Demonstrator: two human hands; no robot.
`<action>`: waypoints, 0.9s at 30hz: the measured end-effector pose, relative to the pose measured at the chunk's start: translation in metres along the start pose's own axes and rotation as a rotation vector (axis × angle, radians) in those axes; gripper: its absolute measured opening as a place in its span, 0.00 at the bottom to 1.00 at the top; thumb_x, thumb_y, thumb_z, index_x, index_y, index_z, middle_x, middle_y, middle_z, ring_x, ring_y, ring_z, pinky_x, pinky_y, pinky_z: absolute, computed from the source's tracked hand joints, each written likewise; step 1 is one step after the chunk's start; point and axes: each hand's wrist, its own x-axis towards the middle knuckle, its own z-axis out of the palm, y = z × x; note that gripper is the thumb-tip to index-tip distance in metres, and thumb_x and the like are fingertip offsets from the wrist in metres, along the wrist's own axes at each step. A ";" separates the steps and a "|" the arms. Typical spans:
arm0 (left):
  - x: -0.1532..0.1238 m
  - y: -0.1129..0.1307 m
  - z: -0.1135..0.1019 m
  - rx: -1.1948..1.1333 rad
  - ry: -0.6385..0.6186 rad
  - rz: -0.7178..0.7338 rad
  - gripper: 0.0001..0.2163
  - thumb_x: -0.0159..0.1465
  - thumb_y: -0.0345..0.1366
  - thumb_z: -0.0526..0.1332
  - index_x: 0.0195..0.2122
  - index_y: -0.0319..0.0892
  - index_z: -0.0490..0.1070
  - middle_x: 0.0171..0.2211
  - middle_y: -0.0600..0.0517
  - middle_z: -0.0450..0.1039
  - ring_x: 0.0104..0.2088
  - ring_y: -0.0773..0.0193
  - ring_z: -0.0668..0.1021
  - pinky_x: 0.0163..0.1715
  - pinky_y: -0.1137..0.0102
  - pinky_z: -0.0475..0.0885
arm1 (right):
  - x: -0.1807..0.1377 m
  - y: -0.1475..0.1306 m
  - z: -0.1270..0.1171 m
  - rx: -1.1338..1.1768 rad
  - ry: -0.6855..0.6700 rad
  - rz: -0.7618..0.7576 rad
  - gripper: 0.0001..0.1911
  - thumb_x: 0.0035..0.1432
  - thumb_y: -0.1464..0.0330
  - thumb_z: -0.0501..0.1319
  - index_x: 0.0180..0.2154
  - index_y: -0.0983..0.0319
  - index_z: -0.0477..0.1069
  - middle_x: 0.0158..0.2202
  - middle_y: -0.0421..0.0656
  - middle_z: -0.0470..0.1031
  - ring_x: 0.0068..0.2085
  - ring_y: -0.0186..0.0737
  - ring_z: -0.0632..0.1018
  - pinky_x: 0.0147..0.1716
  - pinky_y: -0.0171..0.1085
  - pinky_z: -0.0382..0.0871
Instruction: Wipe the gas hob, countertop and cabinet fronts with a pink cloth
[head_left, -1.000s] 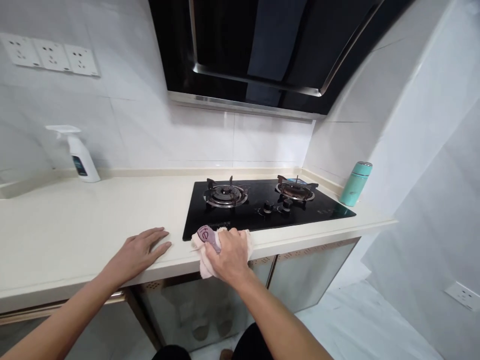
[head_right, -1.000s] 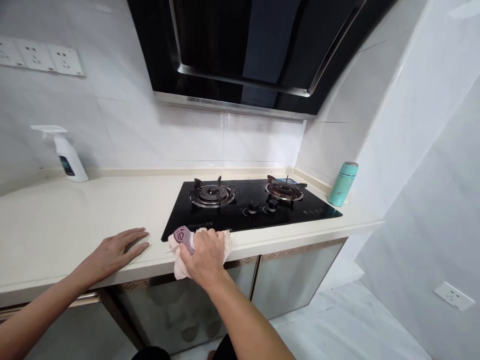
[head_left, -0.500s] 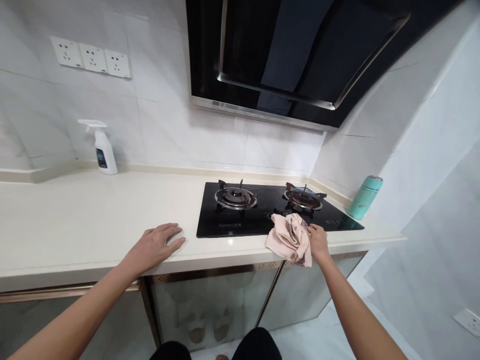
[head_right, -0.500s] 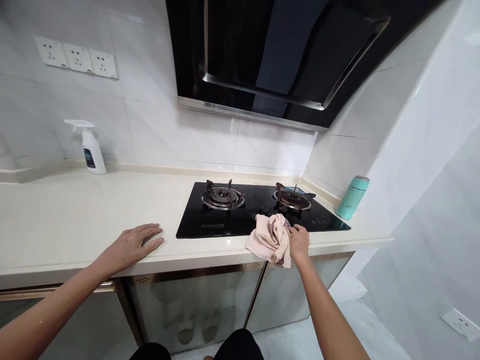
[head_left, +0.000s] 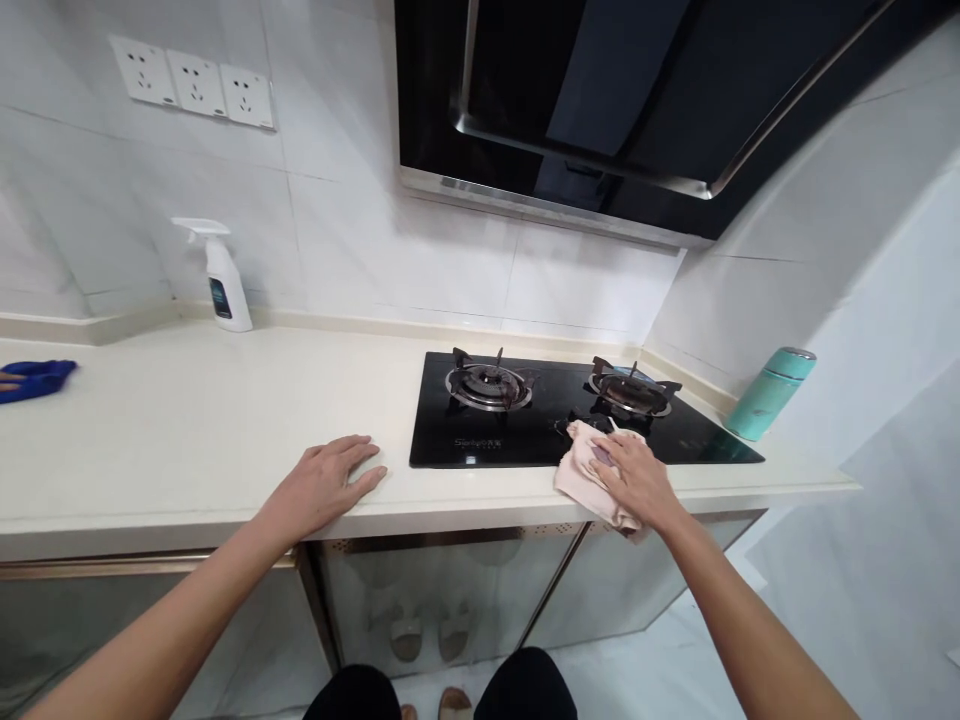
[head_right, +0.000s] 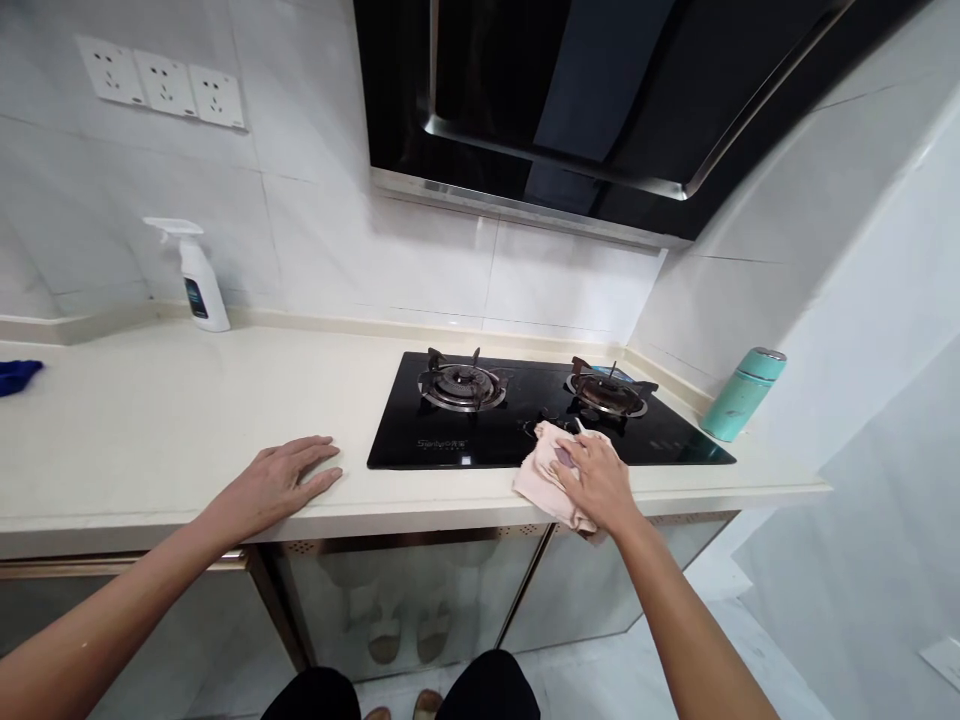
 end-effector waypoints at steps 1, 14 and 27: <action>0.000 -0.002 0.002 -0.004 0.017 0.005 0.29 0.70 0.59 0.49 0.59 0.47 0.76 0.65 0.46 0.73 0.66 0.48 0.72 0.64 0.54 0.66 | -0.004 0.000 0.004 -0.026 0.013 0.067 0.22 0.69 0.54 0.55 0.58 0.53 0.75 0.59 0.49 0.73 0.60 0.53 0.68 0.57 0.51 0.62; 0.004 -0.008 0.007 -0.054 0.059 0.045 0.27 0.72 0.57 0.45 0.54 0.48 0.77 0.60 0.47 0.77 0.63 0.49 0.74 0.61 0.55 0.69 | 0.020 -0.233 0.018 0.259 0.089 -0.170 0.14 0.65 0.53 0.62 0.45 0.53 0.77 0.45 0.45 0.74 0.49 0.50 0.67 0.47 0.50 0.54; -0.001 -0.010 0.002 -0.043 0.141 -0.035 0.27 0.72 0.58 0.45 0.51 0.48 0.78 0.58 0.46 0.78 0.62 0.50 0.75 0.63 0.54 0.68 | 0.000 -0.110 0.018 0.262 0.075 -0.114 0.12 0.67 0.60 0.58 0.45 0.54 0.79 0.53 0.46 0.74 0.56 0.50 0.68 0.55 0.48 0.59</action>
